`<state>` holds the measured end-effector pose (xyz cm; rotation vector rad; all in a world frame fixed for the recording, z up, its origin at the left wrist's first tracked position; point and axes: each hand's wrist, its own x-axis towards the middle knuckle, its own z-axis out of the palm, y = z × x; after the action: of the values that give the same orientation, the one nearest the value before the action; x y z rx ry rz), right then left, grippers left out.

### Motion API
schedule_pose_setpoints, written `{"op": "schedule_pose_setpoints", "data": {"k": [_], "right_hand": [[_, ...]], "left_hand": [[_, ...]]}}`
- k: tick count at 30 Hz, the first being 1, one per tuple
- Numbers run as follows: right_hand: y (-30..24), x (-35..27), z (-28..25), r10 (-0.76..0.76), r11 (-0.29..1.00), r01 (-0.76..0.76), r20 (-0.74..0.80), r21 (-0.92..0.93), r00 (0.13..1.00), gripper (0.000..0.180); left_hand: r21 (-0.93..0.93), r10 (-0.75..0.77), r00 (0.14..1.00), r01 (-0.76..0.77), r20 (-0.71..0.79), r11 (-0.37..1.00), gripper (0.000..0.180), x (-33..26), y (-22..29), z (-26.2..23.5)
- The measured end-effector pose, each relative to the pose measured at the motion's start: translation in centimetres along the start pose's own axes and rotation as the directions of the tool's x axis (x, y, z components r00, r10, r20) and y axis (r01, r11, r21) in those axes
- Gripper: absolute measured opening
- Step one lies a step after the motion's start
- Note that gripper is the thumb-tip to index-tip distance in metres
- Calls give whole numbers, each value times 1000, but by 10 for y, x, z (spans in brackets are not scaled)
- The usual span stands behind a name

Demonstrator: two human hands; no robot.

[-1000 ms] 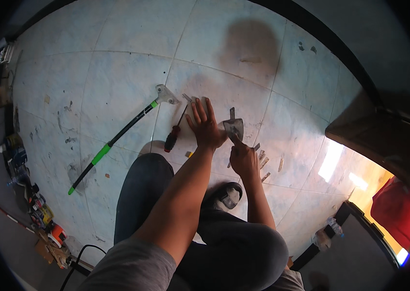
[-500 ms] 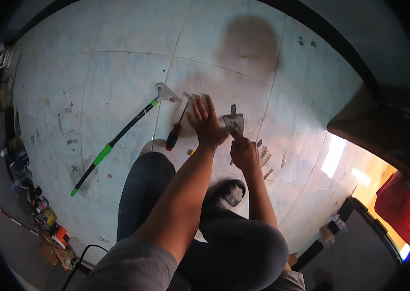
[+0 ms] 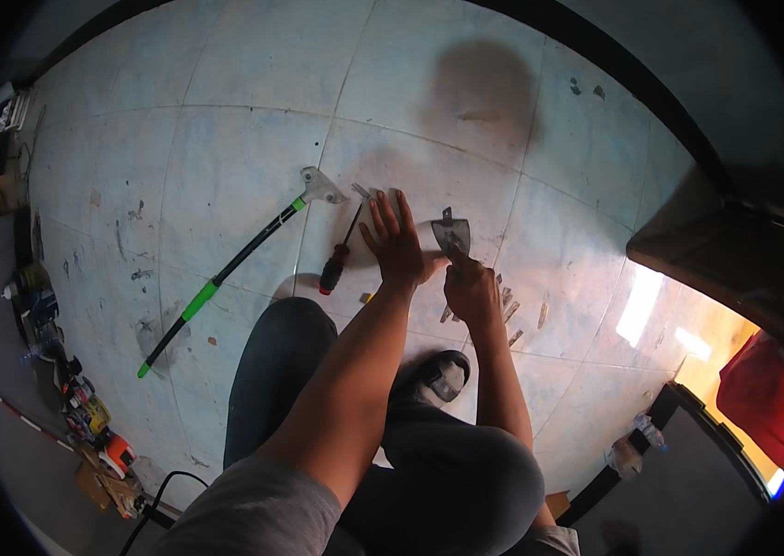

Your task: The person selects a metal blade from a collection on the floor, aligns it with the head of a long-handled scraper, and uses a screwdriver to tighten the screw and secure the blade.

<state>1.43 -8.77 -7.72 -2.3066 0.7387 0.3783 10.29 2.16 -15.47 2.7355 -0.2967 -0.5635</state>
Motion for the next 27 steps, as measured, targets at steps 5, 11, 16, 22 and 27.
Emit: {"op": "schedule_pose_setpoints", "data": {"k": [5, 11, 16, 22, 27], "right_hand": [[-8, 2, -8, -8, 1000, 8, -23, 1, 1000, 42], [-8, -8, -9, -24, 993, 25, 9, -112, 1000, 43], [-18, 9, -12, 18, 1000, -18, 27, -6, 999, 47], [-16, 12, -14, 30, 999, -30, -9, -36, 1000, 41], [-20, -2, -15, 14, 1000, -14, 1, -12, 1000, 40]], "left_hand": [[-35, -12, 1000, 12, -12, 999, 160, 2, 5, -1], [15, -43, 996, 42, 84, 999, 161, -11, 8, -6], [1, -12, 1000, 12, -8, 1000, 165, 5, -3, -2], [-2, 15, 999, -15, -44, 1000, 162, 5, 7, 3], [58, -22, 1000, 22, 12, 998, 160, -6, 6, -2]]}}
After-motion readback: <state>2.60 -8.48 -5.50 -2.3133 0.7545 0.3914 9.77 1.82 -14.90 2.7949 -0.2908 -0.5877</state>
